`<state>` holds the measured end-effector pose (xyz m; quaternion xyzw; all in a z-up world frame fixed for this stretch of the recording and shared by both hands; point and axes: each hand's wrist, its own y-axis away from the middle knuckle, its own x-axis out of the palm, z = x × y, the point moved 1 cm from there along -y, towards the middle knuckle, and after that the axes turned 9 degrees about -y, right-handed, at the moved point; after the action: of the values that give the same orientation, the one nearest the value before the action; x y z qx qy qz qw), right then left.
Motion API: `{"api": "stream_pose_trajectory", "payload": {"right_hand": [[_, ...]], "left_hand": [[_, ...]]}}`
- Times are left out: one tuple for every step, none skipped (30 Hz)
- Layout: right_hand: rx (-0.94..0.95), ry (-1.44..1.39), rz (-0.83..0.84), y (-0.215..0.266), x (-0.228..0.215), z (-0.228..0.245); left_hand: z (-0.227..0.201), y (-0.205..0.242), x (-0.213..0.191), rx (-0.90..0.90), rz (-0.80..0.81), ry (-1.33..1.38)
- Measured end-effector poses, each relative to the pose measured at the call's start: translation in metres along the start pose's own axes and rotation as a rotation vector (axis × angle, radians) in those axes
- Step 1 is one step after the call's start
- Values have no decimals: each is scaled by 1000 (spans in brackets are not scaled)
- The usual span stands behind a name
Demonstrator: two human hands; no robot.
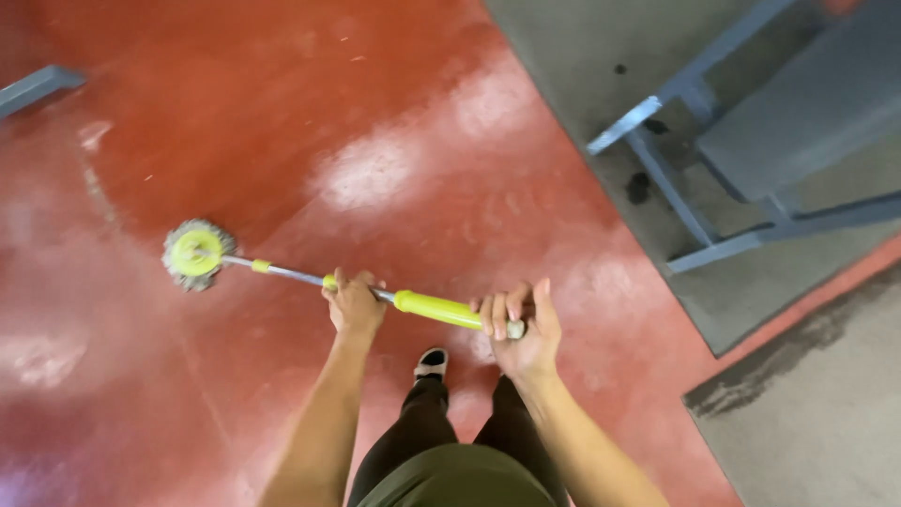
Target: Mopping the gym floor and organizing weight plates.
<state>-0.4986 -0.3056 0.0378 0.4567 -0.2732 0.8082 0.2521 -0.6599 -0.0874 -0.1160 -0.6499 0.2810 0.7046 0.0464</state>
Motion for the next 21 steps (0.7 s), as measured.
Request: {"api": "stream_pose_trajectory", "payload": {"right_hand": [[-17,9,-6,0,-3,18],[-61,54,-120,6,-5,36],[-106,98,-234,11,-8,55],[-116,106,-242,10,-16,80],[-177,120,-277,9,-24,106],[-229,128,-315,9,-32,130],[-230,128,-325,12,-33,157],[-299,173,-342,12,-36,184],[-368,219,-359,12,-38,211],[-371,216,-362,14,-23,235],[-423,262,-375,16,-7,259],[-476,310,-385,17,8,283],[-482,309,-388,26,3,301],[-513,409,-416,36,-1,319],[-542,510,-446,47,-5,337],[-546,511,-460,54,-8,347],[-583,600,-527,61,-10,358],[-615,690,-595,69,-11,368],[-615,692,-609,70,-18,370],[-659,754,-528,68,-26,372],[-704,814,-447,67,-33,373]], "left_hand": [[-22,-6,8,20,-1,-2],[-42,-7,19,-1,43,57],[-62,-7,30,-23,88,114],[-92,1,17,-9,93,114],[-123,10,4,80,99,74],[-148,21,-9,158,107,30],[-180,33,-16,162,115,25],[-213,41,-27,163,102,85],[-247,49,-37,165,89,145],[-274,59,-44,168,90,140],[-303,70,-52,333,-12,150],[-334,80,-59,501,-116,162],[-360,87,-65,506,-115,159],[-387,96,-70,572,-75,187],[-413,105,-75,637,-35,214],[-436,104,-65,646,-24,208],[-458,103,-55,684,-41,277],[-479,104,-45,719,-57,347],[-494,102,-46,725,-45,343],[-510,97,-49,752,-16,361],[-525,92,-51,780,13,380]]}}
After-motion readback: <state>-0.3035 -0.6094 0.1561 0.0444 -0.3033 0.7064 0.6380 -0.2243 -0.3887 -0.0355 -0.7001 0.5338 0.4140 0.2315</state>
